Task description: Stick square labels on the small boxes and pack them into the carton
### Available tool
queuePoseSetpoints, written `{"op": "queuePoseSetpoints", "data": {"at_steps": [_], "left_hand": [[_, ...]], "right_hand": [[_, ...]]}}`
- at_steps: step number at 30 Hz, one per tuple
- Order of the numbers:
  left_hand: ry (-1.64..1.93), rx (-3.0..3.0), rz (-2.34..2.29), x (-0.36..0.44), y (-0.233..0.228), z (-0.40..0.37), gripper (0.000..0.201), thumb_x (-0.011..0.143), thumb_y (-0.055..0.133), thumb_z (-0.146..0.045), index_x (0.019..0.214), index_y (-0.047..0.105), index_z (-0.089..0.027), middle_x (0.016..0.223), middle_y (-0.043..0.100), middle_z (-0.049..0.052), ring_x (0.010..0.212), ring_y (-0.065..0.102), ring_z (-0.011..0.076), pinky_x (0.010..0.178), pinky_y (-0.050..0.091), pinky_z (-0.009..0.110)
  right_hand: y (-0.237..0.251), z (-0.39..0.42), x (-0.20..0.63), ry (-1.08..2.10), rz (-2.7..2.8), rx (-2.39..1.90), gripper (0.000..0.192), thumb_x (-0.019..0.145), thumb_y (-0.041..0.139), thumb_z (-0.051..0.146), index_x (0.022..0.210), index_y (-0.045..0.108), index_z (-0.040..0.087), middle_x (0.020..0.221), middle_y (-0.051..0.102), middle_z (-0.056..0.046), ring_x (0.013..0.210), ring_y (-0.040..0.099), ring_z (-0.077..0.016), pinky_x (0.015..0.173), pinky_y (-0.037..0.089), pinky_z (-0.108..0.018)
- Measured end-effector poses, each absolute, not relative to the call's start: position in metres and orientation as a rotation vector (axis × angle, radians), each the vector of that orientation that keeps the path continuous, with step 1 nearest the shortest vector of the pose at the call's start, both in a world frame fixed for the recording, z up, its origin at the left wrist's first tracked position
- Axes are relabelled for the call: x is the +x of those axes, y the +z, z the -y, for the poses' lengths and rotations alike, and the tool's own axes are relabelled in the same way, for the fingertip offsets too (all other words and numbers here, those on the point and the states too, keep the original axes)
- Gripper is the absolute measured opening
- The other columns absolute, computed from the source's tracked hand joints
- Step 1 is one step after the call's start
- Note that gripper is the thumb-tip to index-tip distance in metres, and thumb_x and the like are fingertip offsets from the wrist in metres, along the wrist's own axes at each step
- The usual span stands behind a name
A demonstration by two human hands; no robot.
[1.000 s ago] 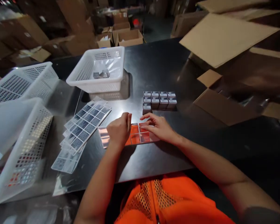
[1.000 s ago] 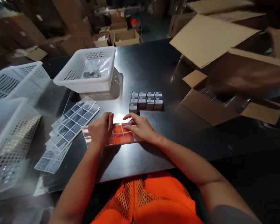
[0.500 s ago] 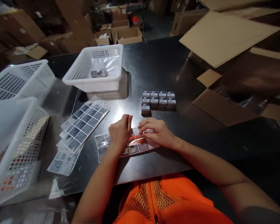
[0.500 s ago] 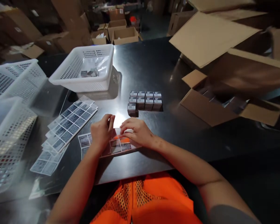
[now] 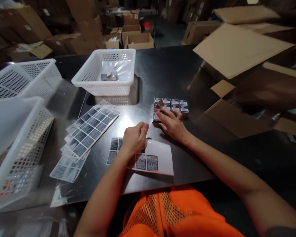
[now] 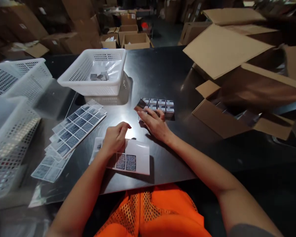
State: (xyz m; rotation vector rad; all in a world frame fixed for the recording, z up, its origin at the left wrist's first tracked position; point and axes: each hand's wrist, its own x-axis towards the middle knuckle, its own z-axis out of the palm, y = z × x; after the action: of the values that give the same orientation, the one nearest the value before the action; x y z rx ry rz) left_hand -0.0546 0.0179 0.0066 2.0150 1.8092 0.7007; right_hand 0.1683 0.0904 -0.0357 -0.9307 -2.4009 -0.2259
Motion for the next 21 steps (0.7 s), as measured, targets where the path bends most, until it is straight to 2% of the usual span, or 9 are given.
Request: {"op": "queuePoseSetpoints", "data": {"at_steps": [2,4,6,8,11,15,18,21], "left_hand": [[0.751,1.863,-1.724,-0.055,0.007,-0.019,0.046,0.108,0.036,-0.042,0.102,0.075,-0.019,0.066,0.067,0.003,0.063,0.063,0.019,0.063,0.036,0.029],[0.77,1.696,-1.678,-0.055,0.006,-0.02,0.042,0.1,0.054,-0.052,0.117,0.073,-0.018,0.069,0.069,0.003,0.066,0.065,0.0202,0.062,0.039,0.029],[0.776,1.583,-1.641,-0.054,0.004,-0.021,0.063,0.084,0.076,-0.053,0.136,0.065,-0.019,0.084,0.075,0.005,0.065,0.064,0.0186,0.06,0.041,0.027],[0.823,1.499,-1.563,-0.052,0.003,-0.021,0.08,0.073,0.087,-0.047,0.143,0.061,-0.02,0.099,0.077,0.007,0.056,0.058,0.0129,0.052,0.039,0.025],[0.938,1.458,-1.426,-0.051,0.004,-0.019,0.067,0.067,0.089,-0.038,0.129,0.068,-0.022,0.103,0.075,0.005,0.043,0.043,0.0045,0.041,0.029,0.02],[1.121,1.575,-1.376,-0.048,0.006,-0.012,0.055,0.066,0.088,-0.028,0.118,0.071,-0.024,0.101,0.073,0.001,0.041,0.036,0.0006,0.038,0.024,0.016],[1.215,1.74,-1.37,-0.043,0.004,-0.007,0.048,0.07,0.088,-0.024,0.116,0.072,-0.024,0.102,0.073,0.0,0.045,0.038,0.0012,0.04,0.026,0.015],[1.244,1.872,-1.377,-0.038,0.001,-0.003,0.044,0.075,0.087,-0.023,0.117,0.072,-0.024,0.101,0.074,0.0,0.048,0.04,0.0024,0.042,0.029,0.015]], "right_hand": [[-0.045,-0.083,0.168,-0.128,2.238,-0.814,0.082,0.094,0.059,0.007,0.164,0.021,0.025,0.123,0.074,-0.012,0.124,0.065,-0.0291,0.106,0.044,-0.051],[-0.047,-0.076,0.166,0.007,2.135,-0.688,0.089,0.092,0.059,0.008,0.165,0.011,0.027,0.114,0.074,-0.008,0.108,0.07,-0.0257,0.097,0.053,-0.048],[-0.044,-0.071,0.163,0.083,2.081,-0.582,0.081,0.092,0.06,0.009,0.16,0.022,0.031,0.11,0.073,-0.006,0.099,0.071,-0.0237,0.089,0.058,-0.046],[-0.037,-0.067,0.16,0.091,2.06,-0.437,0.069,0.092,0.063,0.009,0.152,0.035,0.032,0.107,0.072,-0.004,0.097,0.071,-0.0233,0.086,0.061,-0.044],[-0.02,-0.057,0.163,0.105,2.039,-0.257,0.059,0.092,0.066,0.013,0.144,0.044,0.03,0.117,0.066,-0.005,0.104,0.07,-0.0224,0.085,0.063,-0.041],[0.009,-0.042,0.186,0.181,1.883,-0.463,0.052,0.083,0.084,0.025,0.129,0.062,0.033,0.141,0.048,-0.008,0.128,0.058,-0.0291,0.095,0.062,-0.045],[0.024,-0.035,0.201,0.378,1.706,-0.554,0.039,0.086,0.08,0.017,0.118,0.07,0.037,0.124,0.06,-0.004,0.121,0.061,-0.0261,0.098,0.06,-0.045],[0.032,-0.031,0.203,0.736,1.6,-0.61,0.024,0.093,0.073,0.014,0.108,0.072,0.033,0.101,0.07,0.0,0.108,0.067,-0.0202,0.098,0.056,-0.039]]}}
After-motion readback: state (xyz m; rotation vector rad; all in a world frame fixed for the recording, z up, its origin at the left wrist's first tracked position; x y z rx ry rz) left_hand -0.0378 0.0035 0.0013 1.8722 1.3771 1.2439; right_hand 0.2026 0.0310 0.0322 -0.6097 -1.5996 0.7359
